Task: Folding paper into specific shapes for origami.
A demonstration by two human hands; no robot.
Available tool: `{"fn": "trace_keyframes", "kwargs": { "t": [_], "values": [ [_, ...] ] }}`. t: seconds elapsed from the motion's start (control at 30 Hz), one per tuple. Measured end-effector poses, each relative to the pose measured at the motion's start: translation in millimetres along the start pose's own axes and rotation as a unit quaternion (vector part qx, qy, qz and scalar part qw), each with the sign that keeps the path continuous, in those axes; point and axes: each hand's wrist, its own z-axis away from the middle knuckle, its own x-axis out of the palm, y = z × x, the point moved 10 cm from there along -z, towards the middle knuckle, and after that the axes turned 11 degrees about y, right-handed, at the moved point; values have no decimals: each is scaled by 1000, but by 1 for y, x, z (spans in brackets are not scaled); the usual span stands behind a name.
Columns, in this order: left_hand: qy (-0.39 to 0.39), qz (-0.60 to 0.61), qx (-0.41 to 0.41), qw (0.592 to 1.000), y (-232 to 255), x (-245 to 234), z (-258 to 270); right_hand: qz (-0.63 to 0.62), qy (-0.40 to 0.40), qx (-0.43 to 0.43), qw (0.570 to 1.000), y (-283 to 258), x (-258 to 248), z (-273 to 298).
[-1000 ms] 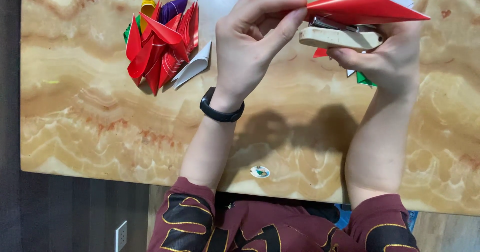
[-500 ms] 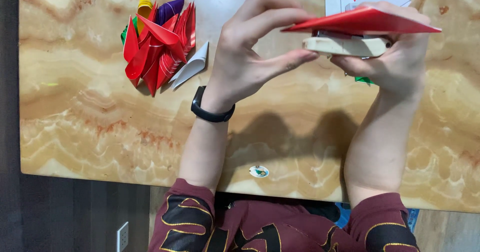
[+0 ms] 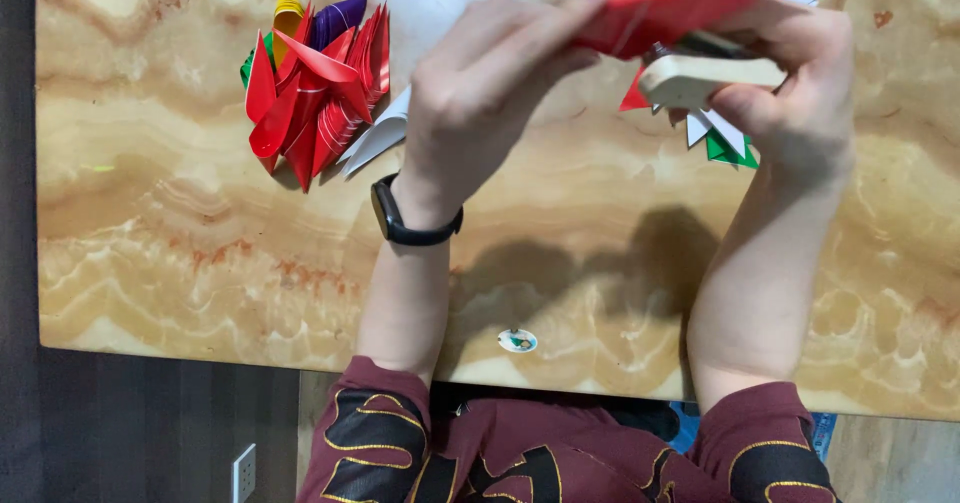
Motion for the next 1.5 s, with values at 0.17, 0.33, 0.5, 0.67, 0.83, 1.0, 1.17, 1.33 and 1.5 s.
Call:
{"fn": "trace_keyframes", "kwargs": {
  "t": [0.17,0.33,0.5,0.67,0.83,1.0,1.17,1.33,1.5],
  "values": [
    [79,-28,-49,995,-22,-20,0,189,-101,74,974,32,31,-17],
    [122,47,-125,983,-41,-21,4,329,-173,54,927,102,84,-14],
    [147,165,-191,957,-62,-12,11,282,-117,-34,952,32,82,-22],
    [85,285,-228,927,-58,21,17,40,15,-60,997,-47,53,-9],
    [18,319,-265,910,-52,43,25,135,18,-55,989,-50,60,-12],
    [-23,291,-283,914,-51,49,22,136,9,-47,990,-57,63,-14],
    [-50,77,-78,993,-28,53,17,250,-23,-9,968,-51,68,-17],
    [2,-161,-42,986,-48,60,36,293,-74,12,953,-42,91,-11],
    [84,-248,50,964,-36,49,29,261,-109,56,958,-46,109,-2]
  ]
}}
